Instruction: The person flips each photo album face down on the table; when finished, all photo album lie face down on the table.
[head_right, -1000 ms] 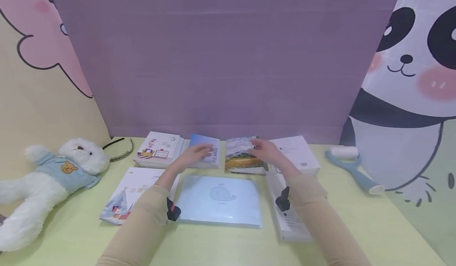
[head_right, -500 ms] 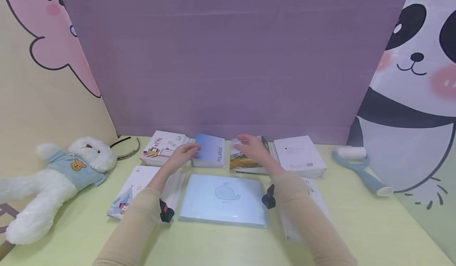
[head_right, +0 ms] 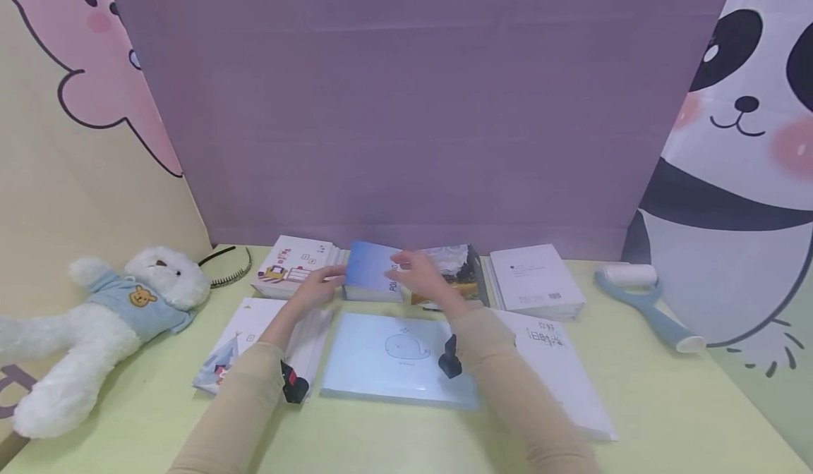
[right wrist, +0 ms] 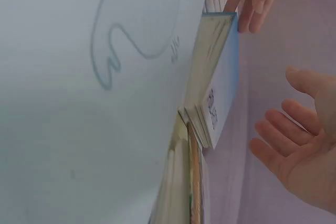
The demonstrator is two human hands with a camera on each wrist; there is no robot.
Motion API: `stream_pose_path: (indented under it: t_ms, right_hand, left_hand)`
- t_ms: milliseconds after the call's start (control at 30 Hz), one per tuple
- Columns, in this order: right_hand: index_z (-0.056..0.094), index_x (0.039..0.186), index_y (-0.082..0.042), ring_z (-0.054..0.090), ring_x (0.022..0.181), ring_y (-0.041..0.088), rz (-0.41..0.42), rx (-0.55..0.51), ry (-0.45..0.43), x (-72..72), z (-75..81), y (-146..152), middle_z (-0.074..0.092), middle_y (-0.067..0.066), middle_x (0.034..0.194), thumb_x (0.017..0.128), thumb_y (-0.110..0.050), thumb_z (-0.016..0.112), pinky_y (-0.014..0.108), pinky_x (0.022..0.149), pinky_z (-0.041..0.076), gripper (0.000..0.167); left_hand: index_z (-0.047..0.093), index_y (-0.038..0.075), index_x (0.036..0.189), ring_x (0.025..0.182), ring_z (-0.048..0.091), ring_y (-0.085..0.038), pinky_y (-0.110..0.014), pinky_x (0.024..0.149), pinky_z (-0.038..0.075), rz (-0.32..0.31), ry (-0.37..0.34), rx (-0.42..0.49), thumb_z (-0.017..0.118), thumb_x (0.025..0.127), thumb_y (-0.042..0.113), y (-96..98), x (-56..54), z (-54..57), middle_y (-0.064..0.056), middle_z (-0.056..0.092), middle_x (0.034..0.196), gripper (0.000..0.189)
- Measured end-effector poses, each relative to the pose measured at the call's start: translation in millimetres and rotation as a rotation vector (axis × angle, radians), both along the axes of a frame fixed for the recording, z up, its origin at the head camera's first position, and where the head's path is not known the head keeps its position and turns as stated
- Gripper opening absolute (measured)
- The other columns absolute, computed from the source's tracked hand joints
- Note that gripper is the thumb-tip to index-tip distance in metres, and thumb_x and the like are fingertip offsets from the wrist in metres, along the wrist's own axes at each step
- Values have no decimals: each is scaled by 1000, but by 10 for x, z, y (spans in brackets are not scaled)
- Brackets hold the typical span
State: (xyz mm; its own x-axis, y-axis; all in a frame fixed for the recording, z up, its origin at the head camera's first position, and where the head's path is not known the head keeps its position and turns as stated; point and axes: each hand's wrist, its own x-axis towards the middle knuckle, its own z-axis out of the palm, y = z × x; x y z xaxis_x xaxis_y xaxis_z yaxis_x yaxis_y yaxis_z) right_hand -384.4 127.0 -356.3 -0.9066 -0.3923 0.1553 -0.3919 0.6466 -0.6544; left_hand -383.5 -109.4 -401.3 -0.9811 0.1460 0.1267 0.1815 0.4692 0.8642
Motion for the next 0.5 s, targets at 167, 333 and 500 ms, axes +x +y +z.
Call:
stream_pose_path:
  t_ms: [167,333,500]
  right_hand:
    - [52,131,-3,51,123,30,2,7,-36,-66,-122,-104,54,15,133,91,-27,61,43,99,46,48]
    - [53,131,-3,51,123,31,23,28,-48,-101,-196,-158,54,14,133,91,-27,62,43,101,44,47]
    - [55,129,-3,51,123,32,16,95,-49,-82,-222,-204,53,16,135,92,-26,61,43,101,44,44]
  left_hand:
    - [44,-5,136,124,49,-35,-43,107,38,0,-40,-59,49,97,16,-24,-69,-84,-22,52,133,44]
    - [49,-4,132,123,50,-34,-42,105,39,-3,-83,-81,48,97,16,-40,-62,-113,-21,53,132,40]
    - [47,-1,134,123,51,-33,-43,105,40,-13,-118,-122,49,97,18,-50,-33,-112,-21,54,131,42]
